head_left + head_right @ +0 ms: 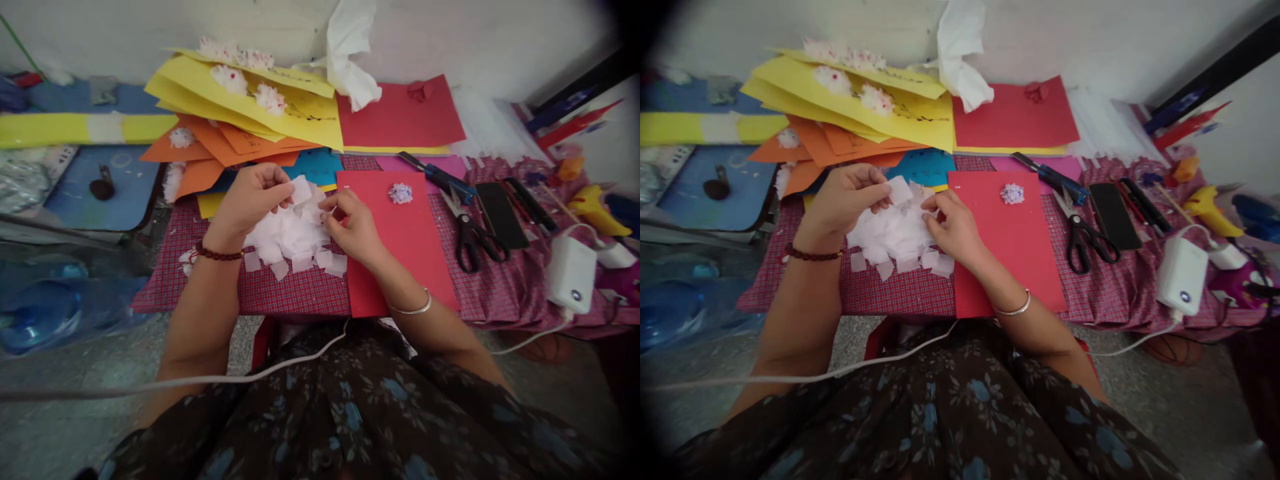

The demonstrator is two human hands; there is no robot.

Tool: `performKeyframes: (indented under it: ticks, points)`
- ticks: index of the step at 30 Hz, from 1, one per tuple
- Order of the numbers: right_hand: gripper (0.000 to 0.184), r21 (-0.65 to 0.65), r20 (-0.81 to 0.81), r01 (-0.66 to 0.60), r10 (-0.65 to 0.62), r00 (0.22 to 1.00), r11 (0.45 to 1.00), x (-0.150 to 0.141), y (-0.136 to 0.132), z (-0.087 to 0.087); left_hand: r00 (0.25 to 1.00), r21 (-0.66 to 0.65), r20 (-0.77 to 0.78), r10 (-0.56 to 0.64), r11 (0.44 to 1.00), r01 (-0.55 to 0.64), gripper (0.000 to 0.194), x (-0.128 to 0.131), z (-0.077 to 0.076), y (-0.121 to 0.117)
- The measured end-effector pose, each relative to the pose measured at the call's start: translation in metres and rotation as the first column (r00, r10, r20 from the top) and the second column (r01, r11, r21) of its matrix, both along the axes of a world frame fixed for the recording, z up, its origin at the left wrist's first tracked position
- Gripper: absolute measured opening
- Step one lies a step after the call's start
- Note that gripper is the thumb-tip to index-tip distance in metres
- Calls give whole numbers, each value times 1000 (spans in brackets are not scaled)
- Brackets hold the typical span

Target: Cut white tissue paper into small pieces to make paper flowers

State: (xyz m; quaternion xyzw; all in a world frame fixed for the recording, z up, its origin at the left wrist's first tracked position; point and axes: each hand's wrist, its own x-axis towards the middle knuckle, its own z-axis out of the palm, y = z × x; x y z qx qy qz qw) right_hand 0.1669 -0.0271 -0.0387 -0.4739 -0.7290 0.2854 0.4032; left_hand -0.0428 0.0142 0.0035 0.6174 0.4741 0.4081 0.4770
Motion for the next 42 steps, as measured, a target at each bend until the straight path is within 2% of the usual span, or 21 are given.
performKeyframes:
  ticks: [4, 8, 10, 12, 14, 18, 21, 23, 26, 29, 31, 33, 35, 37, 40, 42]
  points:
    - [14, 32, 66, -212, 209, 976, 977, -18, -17, 2, 1000, -18, -4, 0, 1000, 0, 13, 2, 2, -1]
    - [36, 44, 238, -314, 295, 925, 948, -30, -26, 0, 1000, -38, 14, -25, 999, 26, 17, 4, 7, -2]
    - [39, 27, 302, -320, 297, 906, 947, -32, -26, -2, 999, -56, 13, -41, 998, 42, 20, 4, 8, -2]
    - [25, 20, 291, -317, 297, 909, 948, -33, -26, -3, 999, -58, 8, -39, 998, 40, 20, 5, 8, -3]
    - [8, 32, 207, -308, 295, 933, 951, -33, -23, -4, 1000, -39, 3, -25, 999, 26, 19, 6, 7, -3]
    - [6, -1, -29, -260, 260, 965, 966, -28, -17, -4, 999, -3, -32, -17, 1000, 17, 16, 4, 4, -2]
    - [8, -66, -107, -238, 230, 967, 969, -24, -14, -3, 999, 4, -51, -14, 1000, 14, 14, 3, 4, -2]
    - [9, -49, -67, -241, 237, 969, 969, -23, -14, -3, 999, 7, -51, -15, 1000, 15, 13, 3, 4, -2]
    - [11, 9, 119, -273, 270, 955, 962, -27, -20, -2, 999, -1, -32, -24, 1000, 24, 14, 4, 5, -2]
    - [2, -14, 207, -314, 310, 928, 949, -31, -24, -1, 1000, -7, -7, -26, 1000, 26, 15, 5, 5, -3]
    - [5, -38, 94, -321, 323, 942, 946, -31, -23, 1, 1000, -2, -1, -22, 1000, 22, 14, 4, 4, -2]
    - [8, -94, -125, -313, 300, 946, 945, -29, -20, 4, 1000, 0, -8, -23, 1000, 23, 13, 3, 3, -2]
    - [16, -212, -363, -314, 224, 904, 925, -25, -16, 7, 999, -2, -25, -32, 999, 32, 12, 1, 2, -1]
    - [25, -350, -536, -336, 107, 837, 874, -21, -13, 9, 998, -2, -41, -47, 999, 47, 11, 0, 1, 0]
    - [39, -493, -647, -363, -54, 761, 790, -17, -9, 10, 997, 12, -45, -58, 998, 58, 10, -3, -1, 1]
    - [45, -544, -663, -358, -127, 738, 759, -15, -6, 11, 995, 23, -57, -80, 996, 82, 11, -4, -1, 0]
